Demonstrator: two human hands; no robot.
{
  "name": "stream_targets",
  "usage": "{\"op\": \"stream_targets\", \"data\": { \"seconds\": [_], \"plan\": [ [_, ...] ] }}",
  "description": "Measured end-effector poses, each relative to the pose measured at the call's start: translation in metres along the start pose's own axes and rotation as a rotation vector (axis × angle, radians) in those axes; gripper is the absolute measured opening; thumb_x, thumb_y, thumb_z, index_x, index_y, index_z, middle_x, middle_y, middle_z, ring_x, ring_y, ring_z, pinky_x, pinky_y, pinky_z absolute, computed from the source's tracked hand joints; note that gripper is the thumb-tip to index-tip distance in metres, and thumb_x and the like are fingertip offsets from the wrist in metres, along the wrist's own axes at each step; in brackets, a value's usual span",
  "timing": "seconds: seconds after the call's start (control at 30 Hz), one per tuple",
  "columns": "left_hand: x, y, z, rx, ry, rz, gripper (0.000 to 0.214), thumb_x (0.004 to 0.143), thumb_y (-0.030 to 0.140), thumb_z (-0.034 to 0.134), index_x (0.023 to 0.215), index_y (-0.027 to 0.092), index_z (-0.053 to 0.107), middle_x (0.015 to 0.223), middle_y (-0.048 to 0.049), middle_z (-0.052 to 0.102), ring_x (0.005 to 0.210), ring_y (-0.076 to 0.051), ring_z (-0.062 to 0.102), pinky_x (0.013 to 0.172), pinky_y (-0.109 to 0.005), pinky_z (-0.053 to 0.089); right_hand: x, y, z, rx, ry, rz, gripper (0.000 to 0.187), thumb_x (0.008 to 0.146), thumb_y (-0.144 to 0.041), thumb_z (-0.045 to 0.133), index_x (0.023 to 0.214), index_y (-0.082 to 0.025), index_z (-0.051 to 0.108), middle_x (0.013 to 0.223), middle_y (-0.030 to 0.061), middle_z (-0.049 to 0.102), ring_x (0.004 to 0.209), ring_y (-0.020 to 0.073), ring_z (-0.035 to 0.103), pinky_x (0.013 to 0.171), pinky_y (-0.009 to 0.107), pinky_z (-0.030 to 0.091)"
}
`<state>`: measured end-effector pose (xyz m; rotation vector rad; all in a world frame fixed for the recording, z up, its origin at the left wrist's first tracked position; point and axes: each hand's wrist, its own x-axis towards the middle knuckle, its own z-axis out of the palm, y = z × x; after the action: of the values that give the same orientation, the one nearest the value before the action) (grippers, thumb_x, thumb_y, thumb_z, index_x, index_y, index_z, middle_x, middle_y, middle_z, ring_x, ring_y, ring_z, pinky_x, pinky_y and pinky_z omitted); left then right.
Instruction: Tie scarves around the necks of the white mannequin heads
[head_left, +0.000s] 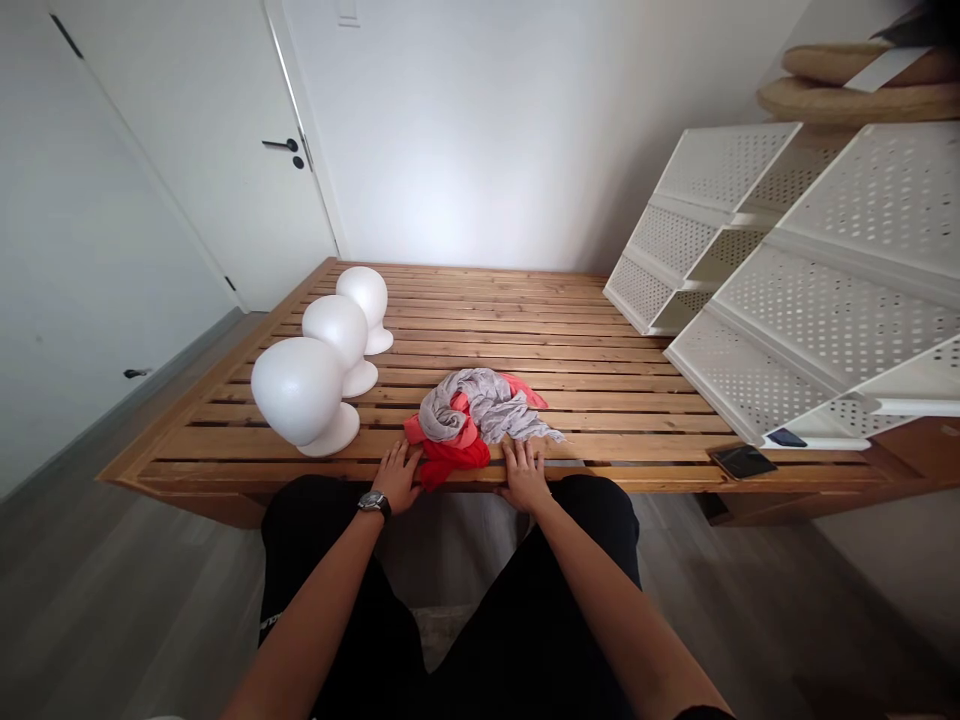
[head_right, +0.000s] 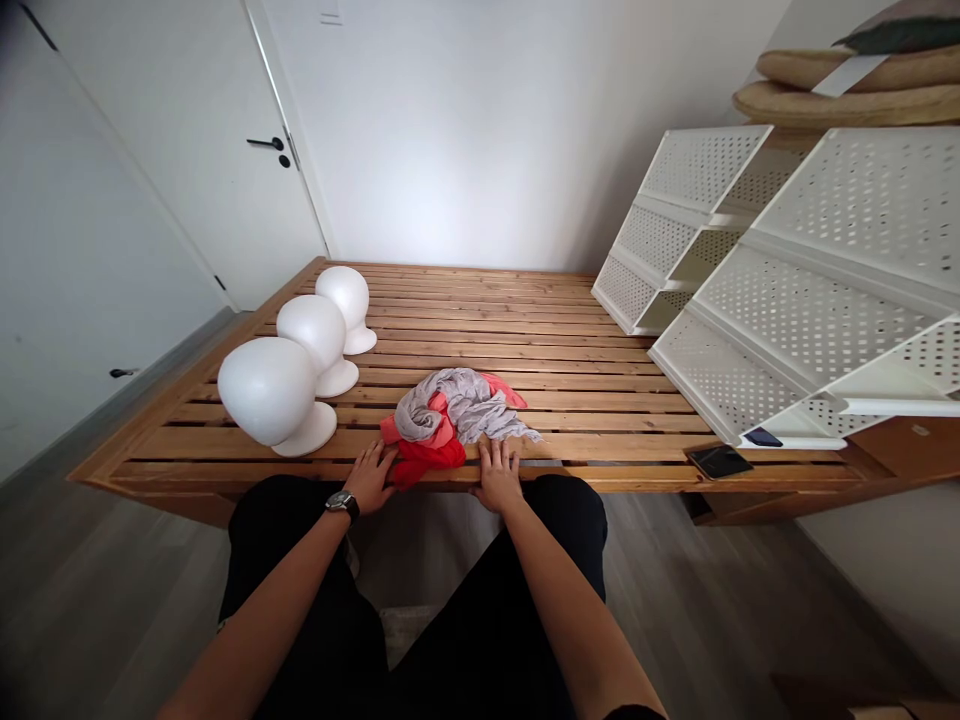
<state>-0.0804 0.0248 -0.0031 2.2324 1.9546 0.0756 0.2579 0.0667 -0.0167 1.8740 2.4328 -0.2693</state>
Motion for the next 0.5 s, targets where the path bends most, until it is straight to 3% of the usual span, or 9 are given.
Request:
{"op": "stream_targets", "data": {
  "seconds": [0.5],
  "plan": [
    [-0.0004, 0.002, 0.0026, 0.024, 0.026, -0.009, 0.082, 0.087, 0.04, 0.072, 0.161, 0.019, 0.044, 0.174, -0.0192, 0.024, 0.163, -0.038, 0.019, 0.133, -0.053, 0.015, 0.0028, 0.0016, -0.0038, 0.037, -0.056, 0.002, 0.112, 0.087, -0.063, 0.072, 0.172, -0.019, 0.014, 0.177, 0.0153, -0.002, 0.163, 0.0413, -0.006, 0.127, 0.064, 0.002]
  ]
}}
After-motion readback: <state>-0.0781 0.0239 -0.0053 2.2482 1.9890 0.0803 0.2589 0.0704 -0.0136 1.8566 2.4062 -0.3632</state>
